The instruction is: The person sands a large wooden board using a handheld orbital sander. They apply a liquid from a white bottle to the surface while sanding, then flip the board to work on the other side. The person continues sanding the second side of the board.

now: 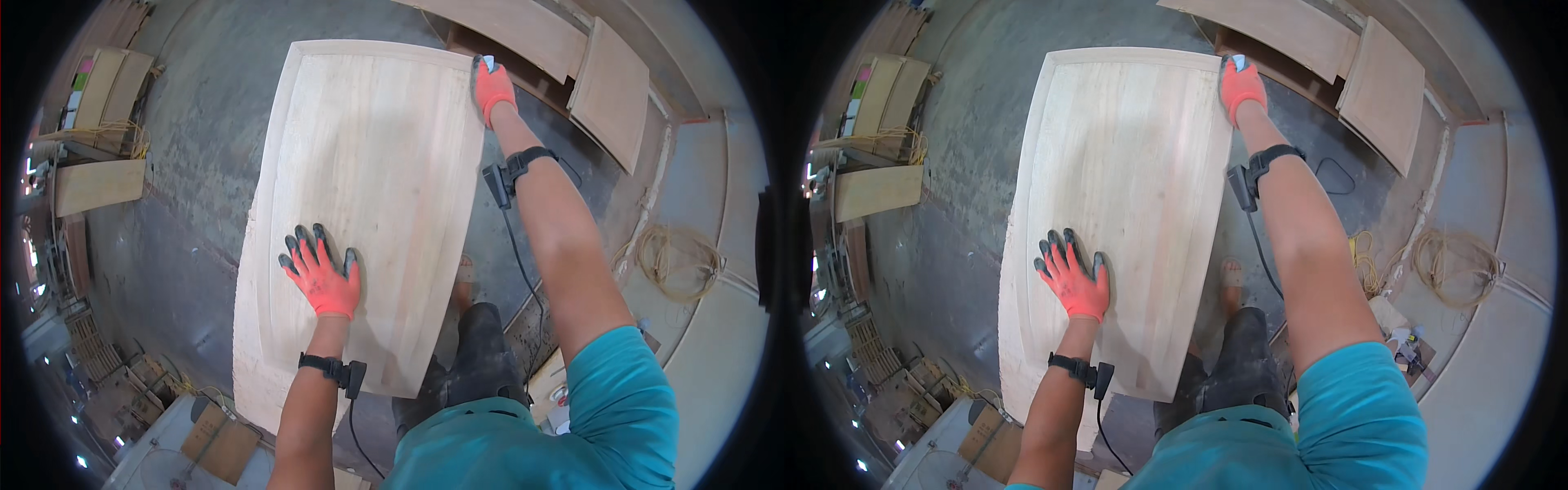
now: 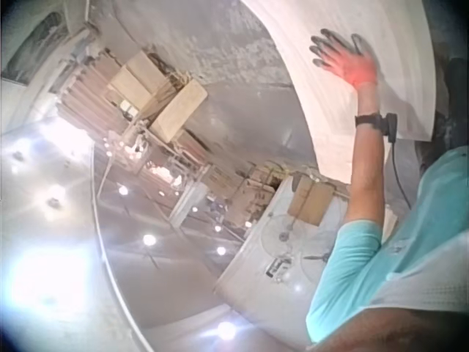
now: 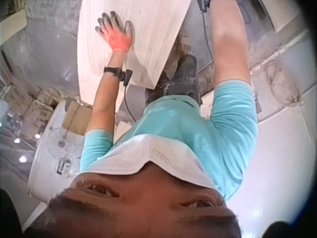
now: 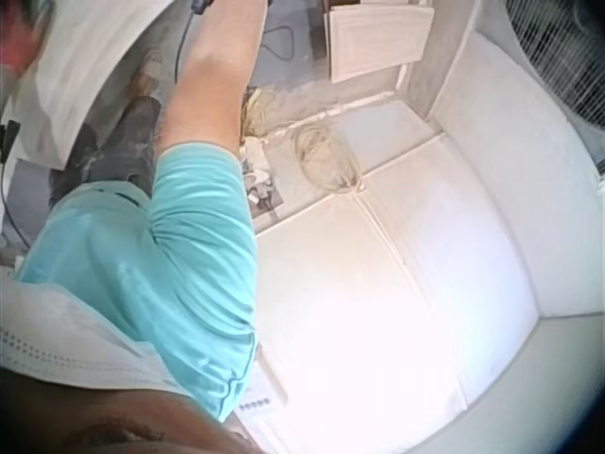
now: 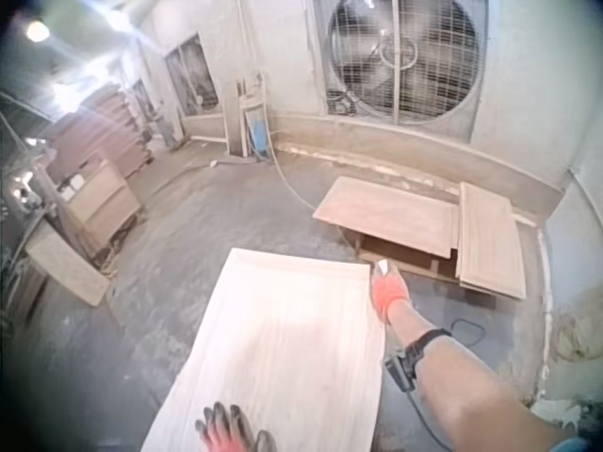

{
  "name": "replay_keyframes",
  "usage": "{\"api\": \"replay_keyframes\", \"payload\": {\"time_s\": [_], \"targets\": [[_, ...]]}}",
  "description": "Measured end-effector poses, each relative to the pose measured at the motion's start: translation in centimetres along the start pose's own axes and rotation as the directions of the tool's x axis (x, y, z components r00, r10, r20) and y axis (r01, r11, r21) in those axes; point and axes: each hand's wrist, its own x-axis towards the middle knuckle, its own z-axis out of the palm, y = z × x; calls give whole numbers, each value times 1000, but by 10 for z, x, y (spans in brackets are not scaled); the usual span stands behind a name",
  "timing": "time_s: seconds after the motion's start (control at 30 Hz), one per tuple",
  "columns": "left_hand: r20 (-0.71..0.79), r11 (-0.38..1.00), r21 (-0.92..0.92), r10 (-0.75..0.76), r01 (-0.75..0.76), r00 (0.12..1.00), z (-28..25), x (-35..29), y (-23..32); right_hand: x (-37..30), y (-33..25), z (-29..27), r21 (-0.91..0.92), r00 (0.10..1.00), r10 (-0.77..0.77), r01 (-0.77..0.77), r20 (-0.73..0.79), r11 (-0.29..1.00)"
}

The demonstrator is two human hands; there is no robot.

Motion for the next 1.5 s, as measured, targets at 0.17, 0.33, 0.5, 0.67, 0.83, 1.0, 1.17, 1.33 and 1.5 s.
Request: {"api": "replay_keyframes", "payload": {"time_s": [0.17,0.33,0.5,0.67,0.83,1.0,1.17,1.33,1.5], "targets": [[-53,999,10,44,-44,998,-5,0,5,-68,34,2,86,999,27,-29,16,996],[-46,999,31,10,-8,999,-2,-4,2,-233,53,-24,271,971,153,-201,186,941],[-80,999,51,15,-11,997,9,-7,2,-399,125,-26,337,938,192,-287,287,897],[-106,998,70,6,1,994,11,-11,1,-557,177,-29,222,912,219,-306,346,926],[-124,999,43,17,-12,992,16,-10,3,-670,224,-32,234,847,216,-364,485,902],[-101,990,55,138,-133,985,19,-13,-9,-638,219,-61,321,765,106,-387,636,864],[-18,974,92,207,-205,978,11,-24,-11,-569,226,-107,123,749,216,-369,627,921],[-58,979,81,192,-187,980,6,-46,-16,-393,260,-153,230,846,2,-147,533,962],[-3,973,80,217,-216,976,11,-73,-10,-211,190,-139,74,943,-149,133,297,988]]}}
